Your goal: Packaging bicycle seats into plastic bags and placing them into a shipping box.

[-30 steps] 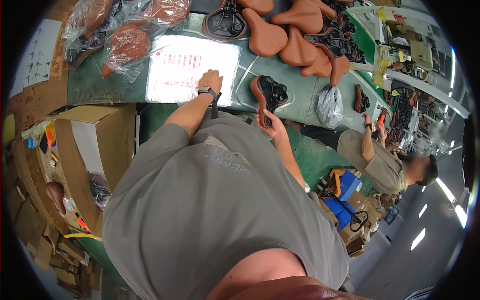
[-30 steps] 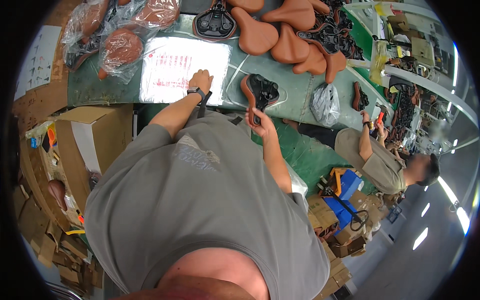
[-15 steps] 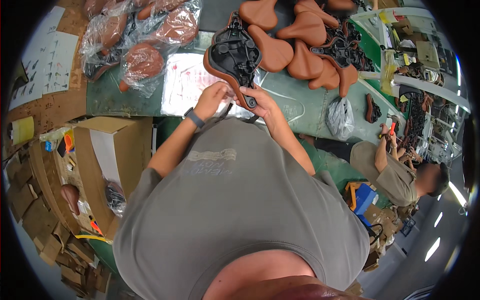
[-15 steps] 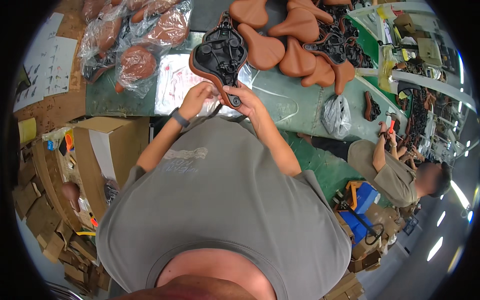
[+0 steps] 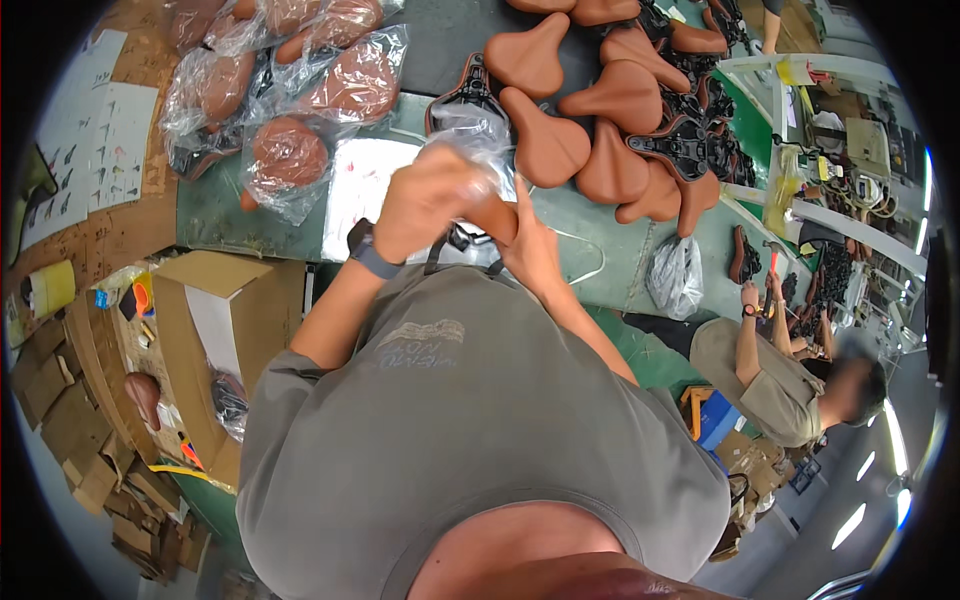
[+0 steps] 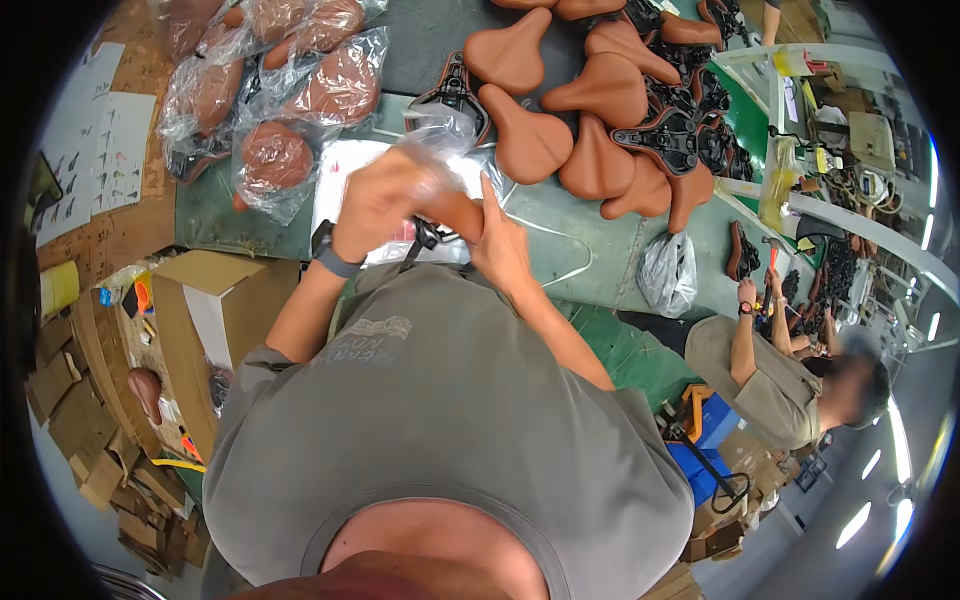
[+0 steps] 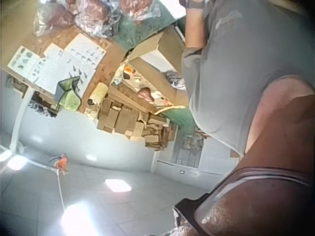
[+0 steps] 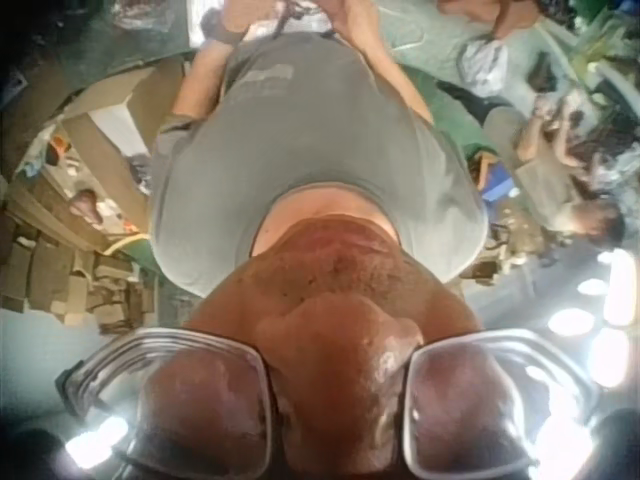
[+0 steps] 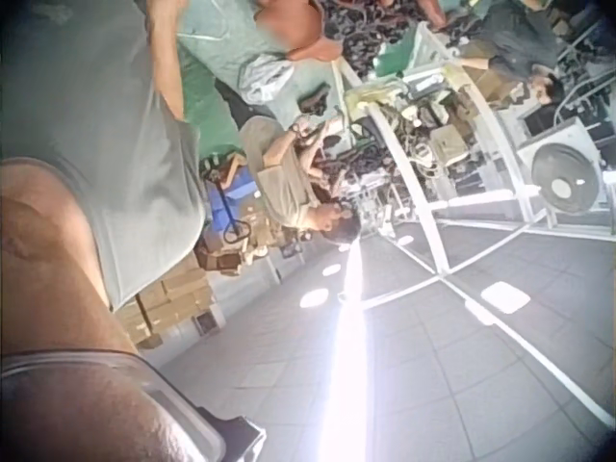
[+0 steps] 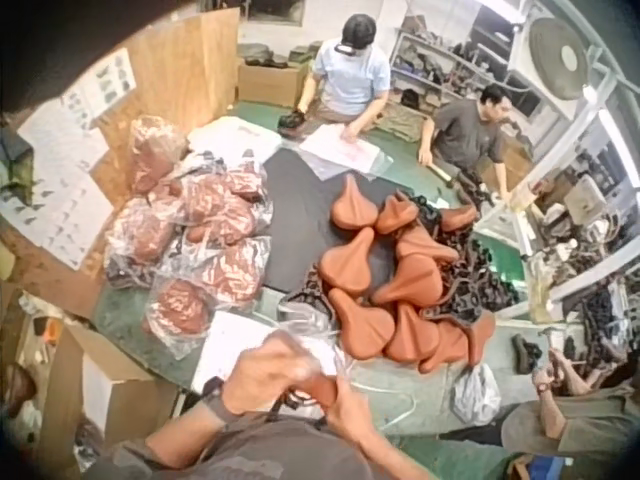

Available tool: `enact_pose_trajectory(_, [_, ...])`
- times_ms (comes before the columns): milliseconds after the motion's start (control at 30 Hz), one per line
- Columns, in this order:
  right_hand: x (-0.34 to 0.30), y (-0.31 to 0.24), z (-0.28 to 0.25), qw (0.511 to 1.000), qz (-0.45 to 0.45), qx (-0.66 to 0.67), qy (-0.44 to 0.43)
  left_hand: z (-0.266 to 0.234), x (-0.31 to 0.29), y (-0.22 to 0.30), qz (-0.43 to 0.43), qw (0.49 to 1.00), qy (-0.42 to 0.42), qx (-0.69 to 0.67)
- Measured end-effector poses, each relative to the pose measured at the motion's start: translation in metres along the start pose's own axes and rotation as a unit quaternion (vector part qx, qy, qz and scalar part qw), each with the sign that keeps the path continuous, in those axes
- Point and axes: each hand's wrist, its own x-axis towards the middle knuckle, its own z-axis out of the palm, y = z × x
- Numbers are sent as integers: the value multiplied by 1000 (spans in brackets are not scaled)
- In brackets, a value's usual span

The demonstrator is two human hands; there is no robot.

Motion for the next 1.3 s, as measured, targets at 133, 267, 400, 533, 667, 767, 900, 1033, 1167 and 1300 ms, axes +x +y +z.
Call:
enact_pose_trajectory(133, [75,36,-9,731,299,565,-238,-65,34,-20,68,971,95,208])
enact_pose_trajectory(267, [192,71,-4,979,-100,-39,175,-139,45,-18,-124,899,414,74])
enact_pose_trajectory(400, [235,163,7,962,-29,-231,143,-67,25,-43,-6,877,359,318])
enact_pose_trajectory(533, [199,164,-10,954,-21,-254,157,94,-57,-174,-295,949,-50,100])
enact_pose_trajectory(667, [64,123,-42,969,2,-177,170,187,-111,-244,-244,924,-152,250])
enact_pose_trajectory(767, [-82,169,-42,960,107,-187,181,218,-120,-252,-316,890,-141,296])
enact_pose_trajectory(900, [-220,200,-1,920,213,-256,205,205,-139,-277,-325,866,-164,342])
enact_pose_trajectory(1033, [-258,229,10,877,422,218,76,198,-162,-289,-261,915,-88,295])
enact_pose_trajectory(1167, [-215,231,13,605,492,625,42,177,-186,-284,-251,912,-60,317])
enact_pose_trajectory(1300, [-208,255,14,598,516,613,9,183,-175,-238,-306,857,-74,407])
